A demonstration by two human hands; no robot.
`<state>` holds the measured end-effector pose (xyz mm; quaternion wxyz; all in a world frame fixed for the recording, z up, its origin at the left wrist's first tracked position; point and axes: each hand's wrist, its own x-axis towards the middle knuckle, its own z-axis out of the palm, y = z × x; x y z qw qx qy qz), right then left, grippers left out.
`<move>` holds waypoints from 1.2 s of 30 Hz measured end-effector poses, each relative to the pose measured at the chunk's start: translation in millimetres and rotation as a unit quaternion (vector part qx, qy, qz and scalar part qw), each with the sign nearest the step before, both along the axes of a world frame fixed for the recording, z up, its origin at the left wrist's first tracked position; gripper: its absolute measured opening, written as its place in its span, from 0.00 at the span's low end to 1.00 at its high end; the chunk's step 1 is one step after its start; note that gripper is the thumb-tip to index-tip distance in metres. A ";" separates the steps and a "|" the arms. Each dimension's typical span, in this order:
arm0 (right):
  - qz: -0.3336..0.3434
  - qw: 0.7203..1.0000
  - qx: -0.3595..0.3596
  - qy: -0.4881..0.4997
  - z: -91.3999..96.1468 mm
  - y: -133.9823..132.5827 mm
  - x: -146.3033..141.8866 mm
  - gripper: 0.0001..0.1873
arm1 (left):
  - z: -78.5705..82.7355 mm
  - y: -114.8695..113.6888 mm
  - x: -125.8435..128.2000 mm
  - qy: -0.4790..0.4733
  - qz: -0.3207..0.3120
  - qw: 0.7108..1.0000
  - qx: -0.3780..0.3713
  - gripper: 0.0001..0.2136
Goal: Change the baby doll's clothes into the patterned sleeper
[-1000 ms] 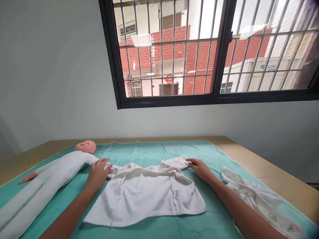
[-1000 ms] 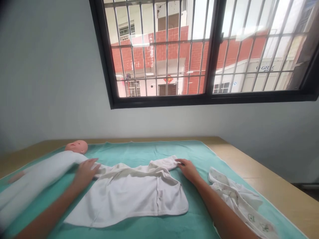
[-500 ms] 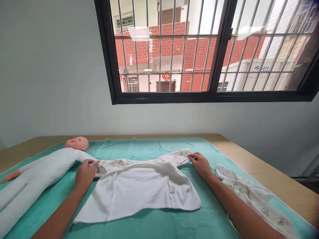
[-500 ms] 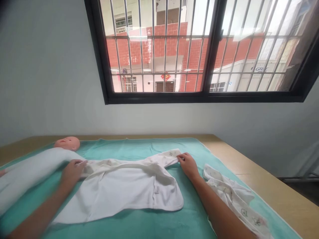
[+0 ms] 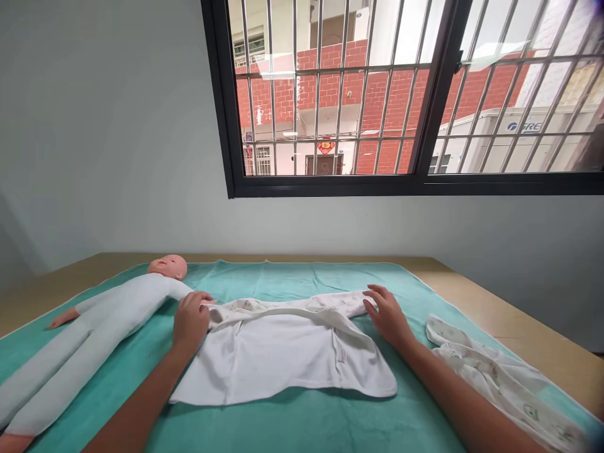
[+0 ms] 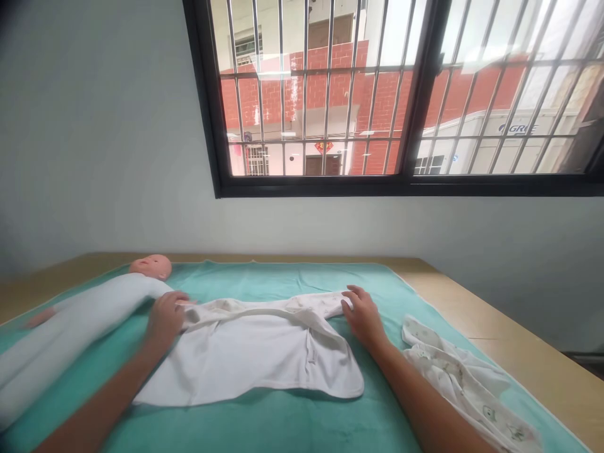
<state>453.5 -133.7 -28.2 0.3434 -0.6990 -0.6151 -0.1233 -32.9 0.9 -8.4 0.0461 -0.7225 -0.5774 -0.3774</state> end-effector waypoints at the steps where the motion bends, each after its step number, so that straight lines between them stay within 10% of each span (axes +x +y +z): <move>1: 0.041 0.999 0.019 -0.002 4.1 -1.6 -5.2 0.13 | 4.8 -3.4 6.9 0.007 -0.020 1.000 0.003 0.12; 10: 0.333 0.938 -0.085 -0.036 41.1 -26.2 -89.5 0.13 | 6.6 -48.3 67.1 0.167 -0.311 0.923 -0.150 0.18; 19: 0.271 0.944 -0.182 -0.054 25.7 -21.1 -80.3 0.20 | -20.8 -30.2 47.8 0.213 -0.175 0.957 -0.092 0.19; 26: 0.244 0.947 -0.210 -0.015 25.3 -10.2 -84.4 0.28 | 0.6 -48.7 63.1 0.208 -0.104 0.973 -0.004 0.13; 36: 0.217 0.956 -0.191 -0.046 24.5 23.2 -94.1 0.27 | 10.2 -48.1 70.7 0.184 -0.102 0.972 -0.106 0.20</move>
